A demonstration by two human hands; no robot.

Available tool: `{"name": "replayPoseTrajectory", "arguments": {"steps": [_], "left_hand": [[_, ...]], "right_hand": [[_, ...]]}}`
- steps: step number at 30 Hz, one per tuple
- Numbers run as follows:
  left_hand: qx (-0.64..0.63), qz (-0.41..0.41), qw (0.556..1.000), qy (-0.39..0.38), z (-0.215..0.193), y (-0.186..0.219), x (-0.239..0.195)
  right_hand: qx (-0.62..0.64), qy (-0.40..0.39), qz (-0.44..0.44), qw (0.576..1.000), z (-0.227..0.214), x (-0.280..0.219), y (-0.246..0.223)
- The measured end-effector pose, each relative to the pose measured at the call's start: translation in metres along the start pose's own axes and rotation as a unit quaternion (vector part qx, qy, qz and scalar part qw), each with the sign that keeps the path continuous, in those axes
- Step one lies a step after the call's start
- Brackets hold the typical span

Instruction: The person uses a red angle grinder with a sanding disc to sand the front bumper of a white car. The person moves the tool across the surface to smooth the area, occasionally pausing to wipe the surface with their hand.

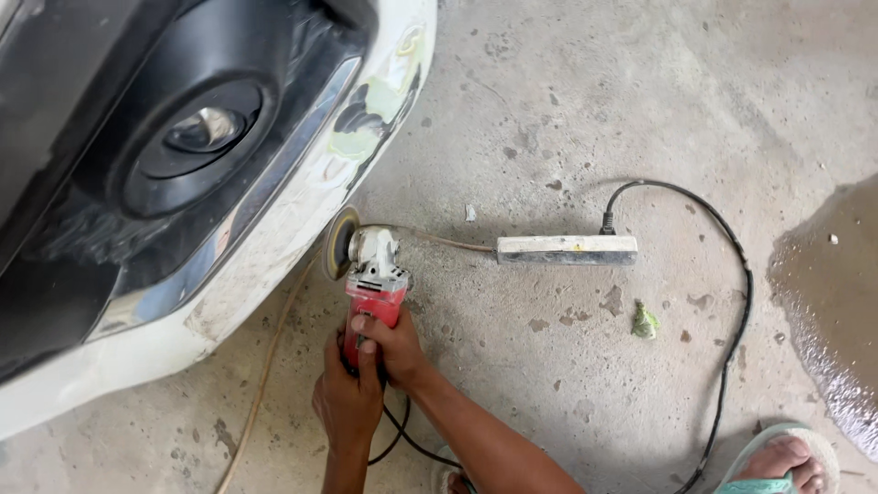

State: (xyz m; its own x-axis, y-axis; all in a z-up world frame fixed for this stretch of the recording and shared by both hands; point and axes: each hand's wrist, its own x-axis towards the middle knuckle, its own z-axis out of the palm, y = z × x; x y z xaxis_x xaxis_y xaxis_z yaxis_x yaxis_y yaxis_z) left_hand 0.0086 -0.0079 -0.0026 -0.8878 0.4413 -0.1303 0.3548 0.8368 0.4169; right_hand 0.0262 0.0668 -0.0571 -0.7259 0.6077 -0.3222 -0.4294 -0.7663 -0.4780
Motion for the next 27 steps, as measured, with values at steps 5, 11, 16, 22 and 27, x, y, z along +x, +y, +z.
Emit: {"name": "replayPoseTrajectory", "arguments": {"steps": [5,11,16,22,27], "left_hand": [[0.032,0.047,0.998,0.019,0.0,0.011,0.012],[0.065,0.069,0.995,0.031,-0.003,0.016,0.012],[0.08,-0.003,0.997,0.018,-0.001,0.016,0.009],[0.089,0.041,0.995,0.018,-0.01,0.037,0.015],[0.101,0.025,0.994,0.017,-0.006,0.046,0.018]], "right_hand": [[0.043,-0.012,-0.019,0.999,0.004,0.011,-0.012],[0.111,-0.06,-0.045,0.991,0.005,0.012,-0.014],[0.058,0.003,0.031,0.998,0.0,0.01,-0.01],[0.094,-0.014,-0.003,0.995,0.002,0.02,-0.018],[0.09,-0.009,-0.005,0.996,0.004,0.021,-0.035]]}}
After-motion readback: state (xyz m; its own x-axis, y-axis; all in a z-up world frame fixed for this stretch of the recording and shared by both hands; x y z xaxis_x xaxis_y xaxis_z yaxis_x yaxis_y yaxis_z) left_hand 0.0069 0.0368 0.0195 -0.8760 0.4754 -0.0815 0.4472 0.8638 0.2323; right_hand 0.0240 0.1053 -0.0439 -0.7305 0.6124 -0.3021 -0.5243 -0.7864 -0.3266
